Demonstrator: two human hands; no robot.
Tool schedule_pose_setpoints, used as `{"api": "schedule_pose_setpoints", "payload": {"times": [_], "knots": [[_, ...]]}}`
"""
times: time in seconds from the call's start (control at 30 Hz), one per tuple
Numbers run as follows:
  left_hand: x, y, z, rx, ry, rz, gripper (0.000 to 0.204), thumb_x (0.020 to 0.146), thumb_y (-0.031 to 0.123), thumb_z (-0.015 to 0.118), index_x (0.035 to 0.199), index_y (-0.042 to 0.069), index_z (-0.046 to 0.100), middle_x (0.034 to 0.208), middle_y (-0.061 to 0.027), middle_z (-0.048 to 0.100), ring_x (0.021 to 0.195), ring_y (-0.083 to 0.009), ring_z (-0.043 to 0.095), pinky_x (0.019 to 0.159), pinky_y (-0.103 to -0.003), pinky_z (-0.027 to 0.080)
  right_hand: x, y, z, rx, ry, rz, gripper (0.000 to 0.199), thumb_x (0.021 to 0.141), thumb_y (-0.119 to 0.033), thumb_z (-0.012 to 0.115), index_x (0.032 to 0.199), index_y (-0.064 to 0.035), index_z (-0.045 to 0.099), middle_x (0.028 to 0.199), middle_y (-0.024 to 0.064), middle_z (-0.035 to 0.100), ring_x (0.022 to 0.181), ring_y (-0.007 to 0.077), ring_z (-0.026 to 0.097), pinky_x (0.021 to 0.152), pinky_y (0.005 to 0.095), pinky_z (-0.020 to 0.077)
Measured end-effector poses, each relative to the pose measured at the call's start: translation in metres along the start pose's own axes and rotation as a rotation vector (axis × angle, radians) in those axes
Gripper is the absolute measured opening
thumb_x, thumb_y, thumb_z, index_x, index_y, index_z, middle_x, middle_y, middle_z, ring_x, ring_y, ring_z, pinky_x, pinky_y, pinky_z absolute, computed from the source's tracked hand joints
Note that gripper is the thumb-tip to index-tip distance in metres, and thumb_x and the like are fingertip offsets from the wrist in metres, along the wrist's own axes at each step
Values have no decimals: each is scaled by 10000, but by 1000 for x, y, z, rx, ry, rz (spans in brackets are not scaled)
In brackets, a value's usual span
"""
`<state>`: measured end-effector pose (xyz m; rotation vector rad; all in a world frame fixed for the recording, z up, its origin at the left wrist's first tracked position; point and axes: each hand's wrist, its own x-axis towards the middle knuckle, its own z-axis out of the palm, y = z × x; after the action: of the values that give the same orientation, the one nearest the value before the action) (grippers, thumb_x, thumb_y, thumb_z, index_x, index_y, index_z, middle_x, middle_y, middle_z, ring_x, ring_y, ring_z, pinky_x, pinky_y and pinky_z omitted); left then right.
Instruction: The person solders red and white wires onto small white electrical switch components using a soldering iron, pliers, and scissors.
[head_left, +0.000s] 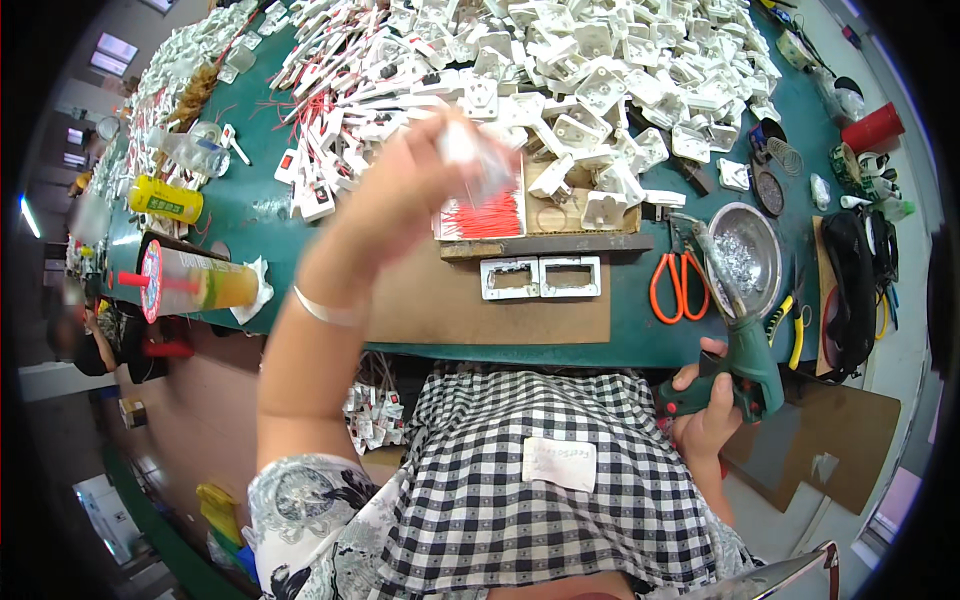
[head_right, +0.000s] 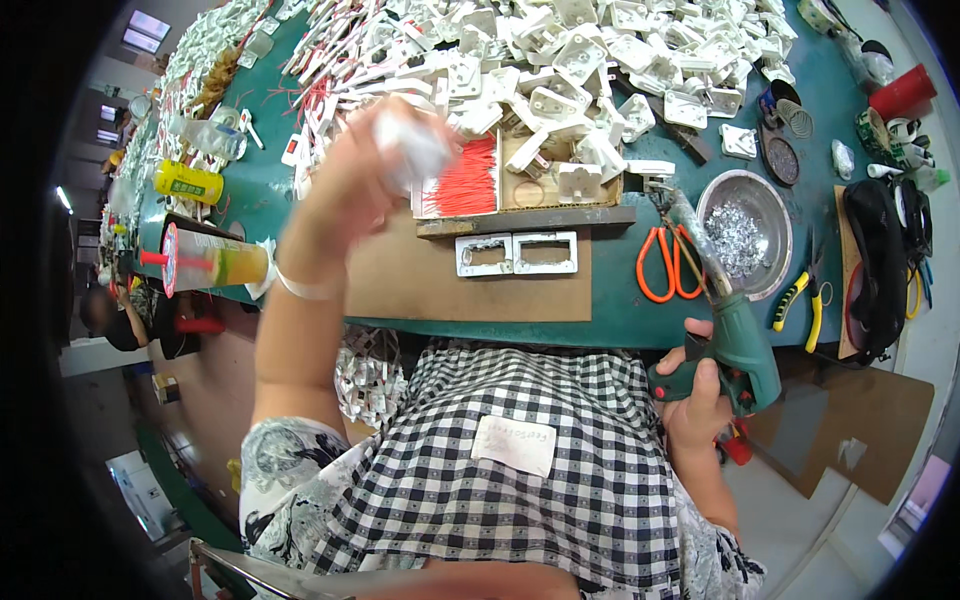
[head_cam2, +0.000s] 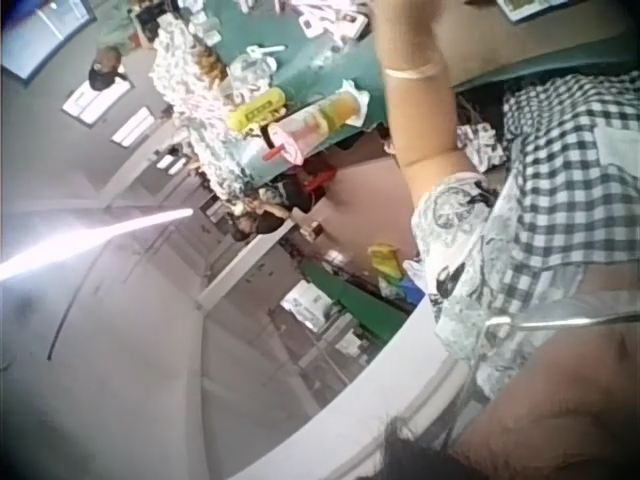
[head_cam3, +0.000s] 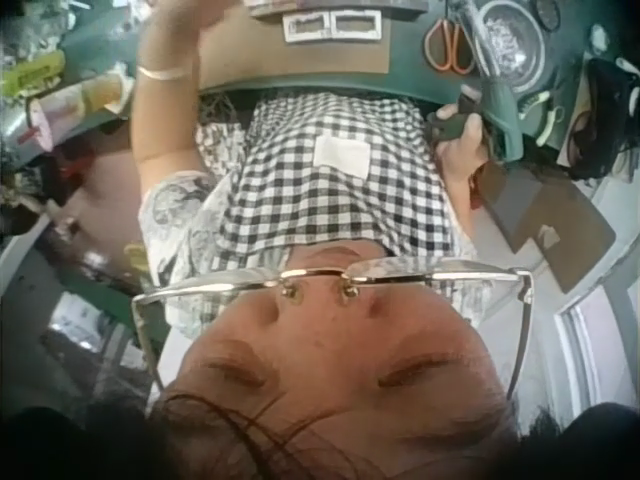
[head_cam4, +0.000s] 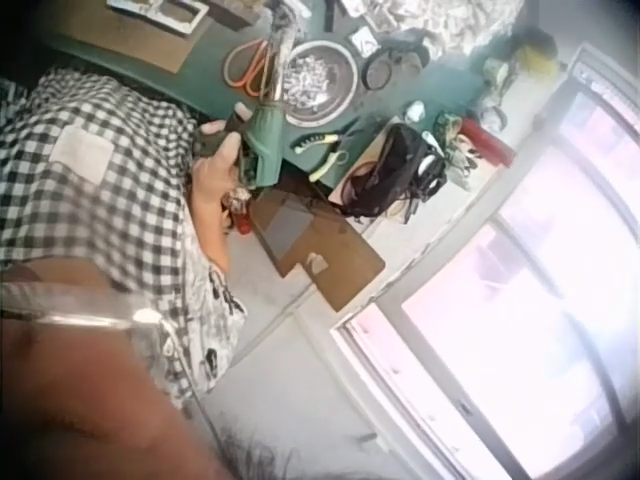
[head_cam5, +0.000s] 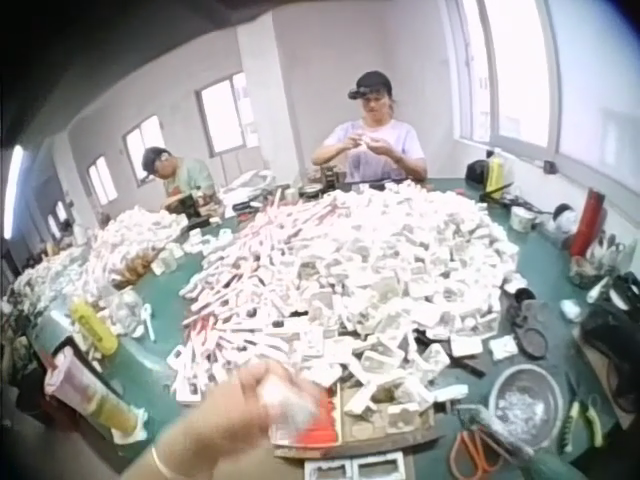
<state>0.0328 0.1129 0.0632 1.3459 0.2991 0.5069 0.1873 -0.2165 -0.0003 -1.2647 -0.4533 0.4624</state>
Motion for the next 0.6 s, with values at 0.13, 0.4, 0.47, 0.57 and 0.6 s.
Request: {"api": "schedule_pose_setpoints", "payload": {"times": [0.13, 0.4, 0.47, 0.57, 0.6], "knots": [[-62, -32, 57, -482, 46, -441, 365, 973, 392, 441, 1204, 112, 419, 1024, -180, 639, 797, -279, 679, 576, -317, 563, 2, 2, 4, -12, -96, 26, 379, 927, -198, 482, 1234, 16, 422, 1161, 176, 535, 681, 167, 579, 581, 285, 490], [-80, -47, 73, -559, 18, -375, 419, 940, 199, 544, 1298, 85, 360, 1184, -111, 510, 1044, -210, 575, 870, -345, 518, 1, 4, 0, -10, -95, 18, 388, 921, -184, 490, 1242, 21, 416, 1159, 184, 539, 675, 168, 575, 603, 292, 494], [-79, -44, 76, -92, 48, -444, 578, 852, 15, 608, 1340, 77, 304, 1100, -61, 476, 1019, -164, 557, 856, -302, 510, 1, 6, 1, -3, -81, 18, 390, 920, -180, 489, 1245, 22, 413, 1157, 188, 541, 675, 169, 575, 603, 293, 494], [-79, -44, 82, 427, 84, -258, 663, 822, 66, 679, 1353, 61, 283, 1034, -98, 510, 880, -176, 592, 754, -286, 513, 0, 5, 1, -3, -73, 25, 394, 920, -176, 487, 1250, 26, 408, 1154, 193, 544, 675, 170, 577, 603, 294, 494], [-78, -43, 85, 552, 148, -189, 688, 813, 135, 717, 1344, 48, 288, 1029, -142, 551, 813, -216, 625, 701, -305, 516, 1, 6, 1, -4, -91, 28, 396, 921, -176, 487, 1251, 29, 406, 1152, 195, 545, 675, 172, 578, 603, 294, 495]]}}
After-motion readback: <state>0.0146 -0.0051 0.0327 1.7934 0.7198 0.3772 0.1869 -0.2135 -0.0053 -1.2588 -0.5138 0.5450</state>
